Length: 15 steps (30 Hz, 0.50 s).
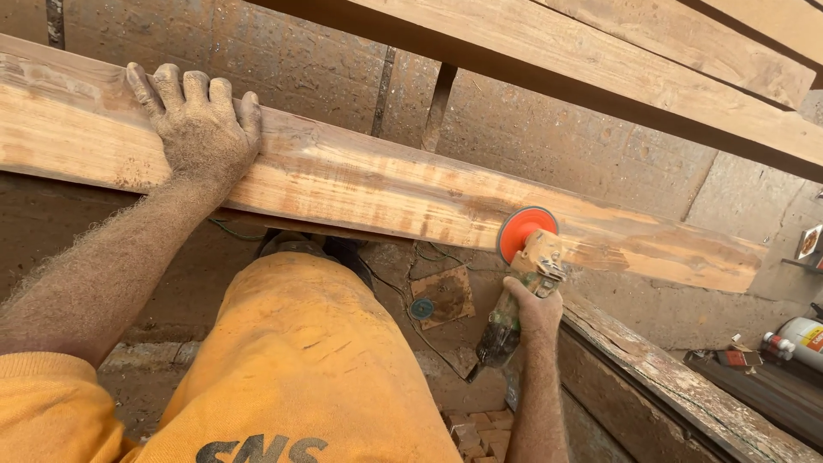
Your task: The person sands long wooden beams using a power angle grinder with a sanding disc attachment.
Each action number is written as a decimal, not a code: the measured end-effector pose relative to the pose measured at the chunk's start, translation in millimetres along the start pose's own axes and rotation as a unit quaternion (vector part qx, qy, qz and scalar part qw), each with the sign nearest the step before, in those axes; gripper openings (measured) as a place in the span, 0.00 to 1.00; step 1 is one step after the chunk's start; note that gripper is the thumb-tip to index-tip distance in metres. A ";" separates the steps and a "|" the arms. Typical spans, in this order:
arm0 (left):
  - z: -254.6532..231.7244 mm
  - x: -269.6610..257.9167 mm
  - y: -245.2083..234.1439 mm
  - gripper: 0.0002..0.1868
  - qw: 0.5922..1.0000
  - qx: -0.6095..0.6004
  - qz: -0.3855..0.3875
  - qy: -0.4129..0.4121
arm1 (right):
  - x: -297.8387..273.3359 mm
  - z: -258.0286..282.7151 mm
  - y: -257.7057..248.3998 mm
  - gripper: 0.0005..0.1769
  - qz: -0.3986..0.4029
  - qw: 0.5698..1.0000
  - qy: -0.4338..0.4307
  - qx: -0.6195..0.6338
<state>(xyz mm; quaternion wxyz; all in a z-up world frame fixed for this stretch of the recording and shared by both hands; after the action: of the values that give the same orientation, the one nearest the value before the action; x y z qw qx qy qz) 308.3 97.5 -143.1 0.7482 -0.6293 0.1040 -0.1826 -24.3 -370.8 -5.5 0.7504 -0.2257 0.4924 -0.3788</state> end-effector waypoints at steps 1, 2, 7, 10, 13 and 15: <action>-0.1 -1.6 -0.9 0.25 1.000 -0.001 0.001 -0.001 | -2.9 7.4 -6.7 0.30 0.000 1.000 0.000 -0.002; -0.2 1.8 -2.0 0.25 1.000 -0.005 -0.005 -0.002 | -3.1 15.9 -12.8 0.27 -0.005 0.998 0.026 0.064; 1.5 5.8 -4.9 0.27 1.000 -0.012 0.008 -0.012 | -3.6 11.1 -6.4 0.27 -0.024 0.988 0.066 0.138; 1.6 1.8 1.1 0.25 1.000 -0.006 0.000 0.007 | -43.0 3.3 32.1 0.32 0.030 0.996 0.067 0.057; 2.9 2.2 4.1 0.25 1.000 -0.020 0.004 0.008 | -76.6 11.7 63.7 0.39 0.103 0.993 0.050 -0.010; 6.2 -0.6 7.1 0.26 1.000 -0.011 0.013 0.012 | -81.1 14.0 62.3 0.37 0.124 0.990 -0.062 -0.031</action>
<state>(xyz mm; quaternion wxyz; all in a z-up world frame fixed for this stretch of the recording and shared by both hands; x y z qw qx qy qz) 311.1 104.4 -149.0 0.7424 -0.6336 0.1231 -0.1794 -8.5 -269.1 2.0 0.8135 -0.2091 0.4806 -0.2521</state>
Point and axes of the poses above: each hand's wrist, its own x-axis towards the middle knuckle, its own y-axis out of the palm, z = x × y, the point moved 3 cm from there along x, towards the middle knuckle, and after that the axes turned 9 degrees about x, right-handed, at the moved point
